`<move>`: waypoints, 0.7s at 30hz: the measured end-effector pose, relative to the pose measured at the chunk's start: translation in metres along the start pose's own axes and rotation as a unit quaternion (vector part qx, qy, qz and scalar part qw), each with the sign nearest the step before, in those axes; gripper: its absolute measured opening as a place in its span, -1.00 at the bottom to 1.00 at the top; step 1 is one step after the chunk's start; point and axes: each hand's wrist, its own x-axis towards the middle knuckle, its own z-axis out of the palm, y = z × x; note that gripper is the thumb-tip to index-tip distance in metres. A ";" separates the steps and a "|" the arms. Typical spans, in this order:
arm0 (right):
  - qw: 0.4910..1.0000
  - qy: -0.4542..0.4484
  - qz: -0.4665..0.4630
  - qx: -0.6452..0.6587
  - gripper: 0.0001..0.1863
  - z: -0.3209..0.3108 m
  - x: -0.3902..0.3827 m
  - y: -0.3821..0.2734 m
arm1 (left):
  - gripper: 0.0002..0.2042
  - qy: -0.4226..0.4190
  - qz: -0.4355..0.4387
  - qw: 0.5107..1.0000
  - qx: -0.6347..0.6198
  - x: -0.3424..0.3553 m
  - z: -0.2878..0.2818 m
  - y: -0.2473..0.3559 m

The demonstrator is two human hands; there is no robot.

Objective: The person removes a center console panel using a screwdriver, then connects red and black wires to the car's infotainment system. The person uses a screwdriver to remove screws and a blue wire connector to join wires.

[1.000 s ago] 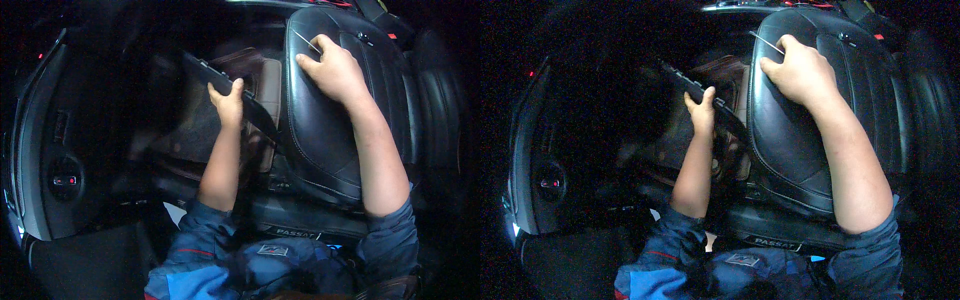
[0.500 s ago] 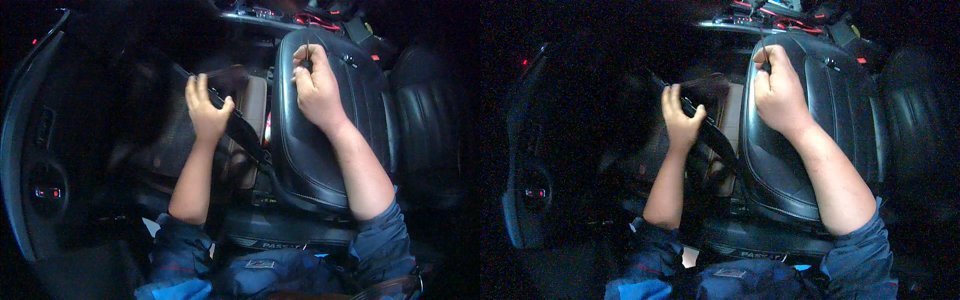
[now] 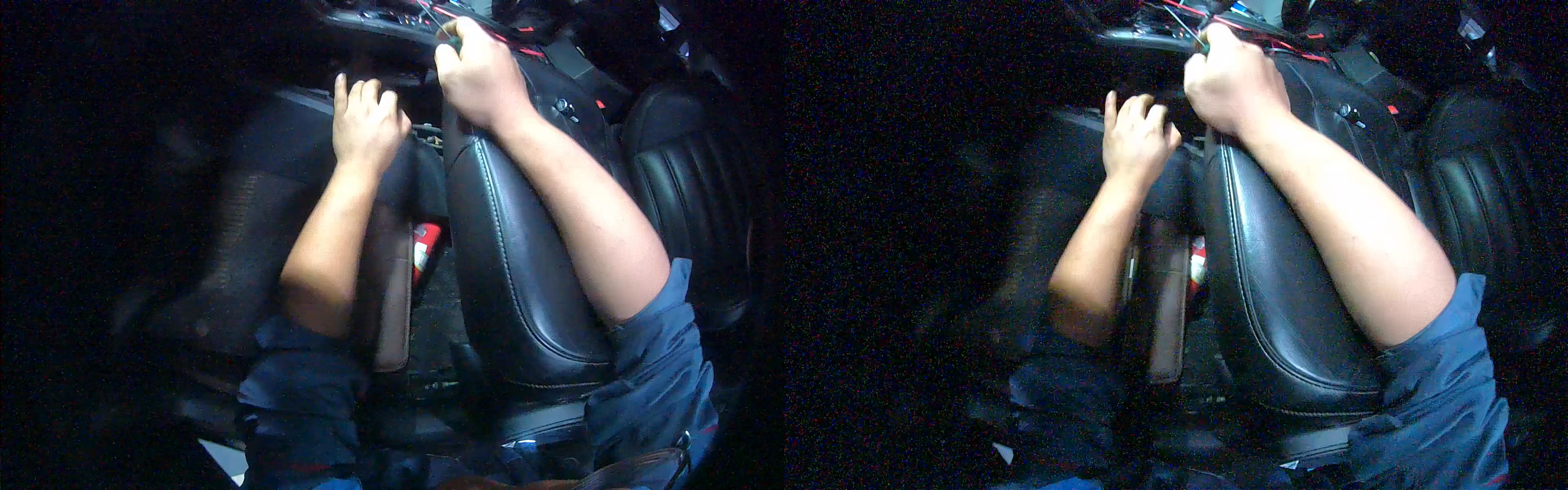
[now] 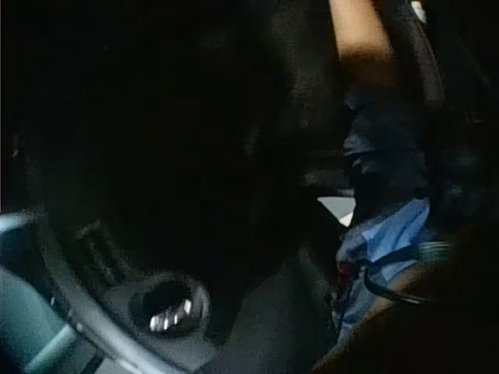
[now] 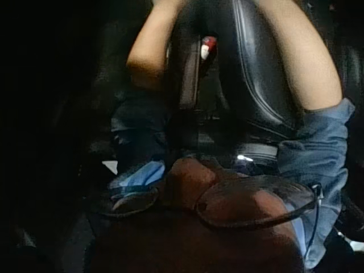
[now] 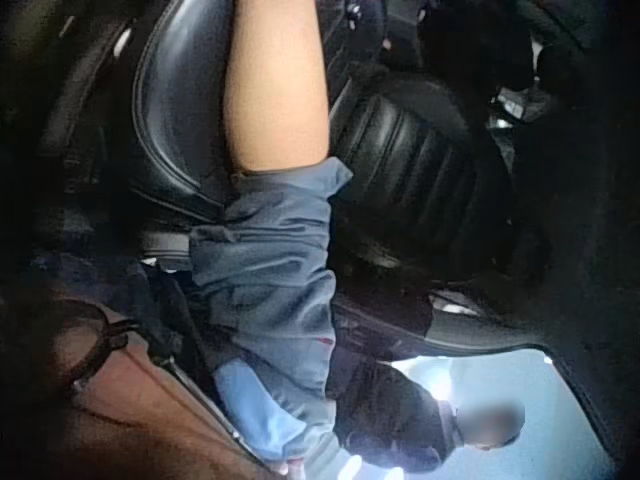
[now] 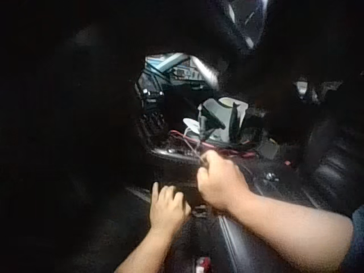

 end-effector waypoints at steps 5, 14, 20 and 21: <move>0.995 -0.052 0.020 -0.078 -0.68 -0.007 0.010 -0.018 | -0.84 -0.034 -0.032 0.998 -0.039 0.023 0.030 0.001; 0.994 -0.032 0.003 -0.101 -0.70 0.009 0.040 0.000 | -0.67 0.185 -0.409 0.793 -0.412 0.094 0.042 0.045; 0.996 0.027 -0.068 -0.042 -0.78 0.016 0.020 0.003 | -0.49 0.132 -0.542 0.500 -0.662 0.119 0.023 0.025; 0.993 0.032 -0.097 -0.054 -0.80 0.021 0.006 0.009 | -0.48 0.114 -0.554 0.467 -0.679 0.108 0.035 0.026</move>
